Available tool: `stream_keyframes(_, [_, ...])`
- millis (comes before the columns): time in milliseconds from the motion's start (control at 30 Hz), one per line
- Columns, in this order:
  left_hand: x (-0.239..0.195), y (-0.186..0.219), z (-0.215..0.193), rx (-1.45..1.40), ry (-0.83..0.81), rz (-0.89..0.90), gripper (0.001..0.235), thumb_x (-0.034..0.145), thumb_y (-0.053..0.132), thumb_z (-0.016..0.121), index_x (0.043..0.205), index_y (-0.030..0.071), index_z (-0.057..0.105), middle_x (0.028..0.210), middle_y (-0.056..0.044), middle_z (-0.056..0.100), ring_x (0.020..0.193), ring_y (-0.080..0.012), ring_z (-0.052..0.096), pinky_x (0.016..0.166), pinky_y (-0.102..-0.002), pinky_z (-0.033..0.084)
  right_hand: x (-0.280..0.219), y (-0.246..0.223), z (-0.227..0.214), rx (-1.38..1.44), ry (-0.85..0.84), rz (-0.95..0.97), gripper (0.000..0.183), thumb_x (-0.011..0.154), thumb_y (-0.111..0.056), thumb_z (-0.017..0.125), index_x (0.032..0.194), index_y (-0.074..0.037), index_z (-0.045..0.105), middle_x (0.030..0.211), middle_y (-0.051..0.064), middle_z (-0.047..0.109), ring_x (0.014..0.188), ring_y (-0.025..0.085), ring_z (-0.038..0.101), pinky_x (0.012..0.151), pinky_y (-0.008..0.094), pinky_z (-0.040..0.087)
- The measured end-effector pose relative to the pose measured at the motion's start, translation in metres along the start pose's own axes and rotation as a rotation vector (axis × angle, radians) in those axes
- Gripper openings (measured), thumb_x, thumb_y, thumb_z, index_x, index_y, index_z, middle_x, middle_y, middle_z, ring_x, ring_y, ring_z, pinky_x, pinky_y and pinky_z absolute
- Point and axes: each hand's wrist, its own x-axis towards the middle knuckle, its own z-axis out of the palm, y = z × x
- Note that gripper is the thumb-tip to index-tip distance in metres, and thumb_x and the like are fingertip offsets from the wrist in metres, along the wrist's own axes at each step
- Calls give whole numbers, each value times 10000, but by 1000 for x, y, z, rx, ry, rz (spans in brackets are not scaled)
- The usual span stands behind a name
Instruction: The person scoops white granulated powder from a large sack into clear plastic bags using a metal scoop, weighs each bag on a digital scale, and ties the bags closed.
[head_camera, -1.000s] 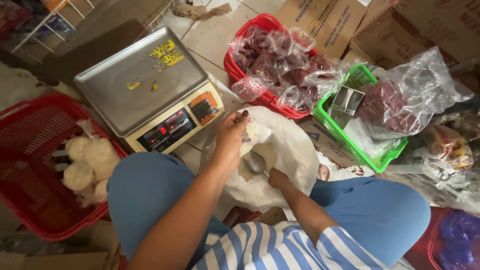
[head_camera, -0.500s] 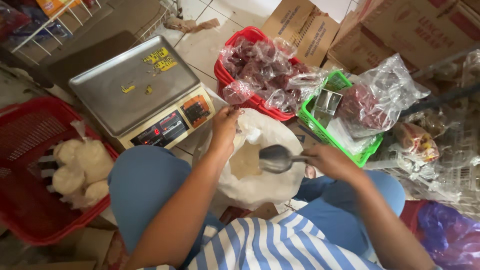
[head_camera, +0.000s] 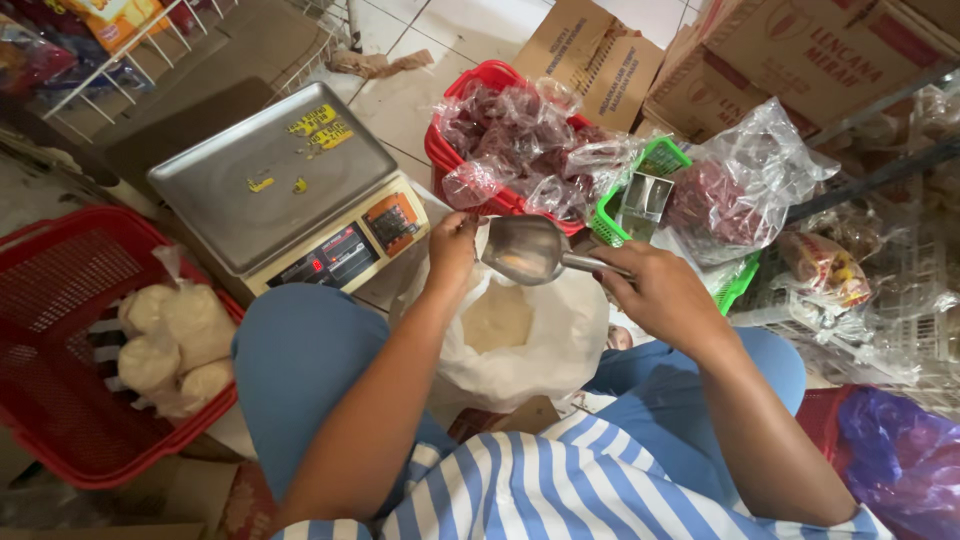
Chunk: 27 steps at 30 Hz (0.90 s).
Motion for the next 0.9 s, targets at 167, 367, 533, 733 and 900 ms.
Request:
stream_keyframes(167, [-1, 12, -5, -13, 74, 45, 184, 1004, 146, 620, 989, 12, 745, 692, 48, 591, 571, -43, 451, 512, -254, 367, -8, 32, 1, 8, -151, 203, 292, 920, -309, 642, 1141, -157, 759, 930, 156, 756, 792, 336, 720, 727, 449, 545])
stream_keyframes(367, [-11, 19, -3, -79, -30, 21, 165, 1004, 161, 634, 984, 36, 739, 688, 58, 539, 575, -43, 423, 521, -239, 350, -3, 120, 131, -50, -421, 256, 298, 922, -376, 630, 1084, -170, 773, 956, 124, 769, 843, 338, 723, 757, 467, 548])
stream_keyframes(533, [-17, 23, 0, -123, -79, -16, 166, 1004, 163, 637, 983, 38, 743, 703, 75, 545, 598, -31, 416, 543, -228, 342, 10, 167, 273, 14, -440, 228, 325, 909, -346, 658, 1152, -149, 747, 1102, 153, 734, 1037, 372, 681, 910, 480, 518])
stream_keyframes(733, [-33, 38, 4, -84, -180, -16, 190, 1026, 175, 637, 1008, 35, 763, 658, 75, 436, 587, -31, 358, 535, -229, 297, 24, 160, 275, 29, -358, 196, 504, 890, -379, 695, 1326, -136, 632, 1281, 157, 659, 1163, 338, 636, 977, 445, 501])
stream_keyframes(900, [-60, 43, 18, -93, -381, -106, 174, 983, 154, 618, 1039, 27, 723, 695, 30, 581, 611, -56, 517, 579, -234, 458, 31, 99, 235, 483, 133, -283, 884, 757, -296, 850, 1465, -14, 402, 1388, 231, 527, 1275, 361, 515, 1074, 420, 398])
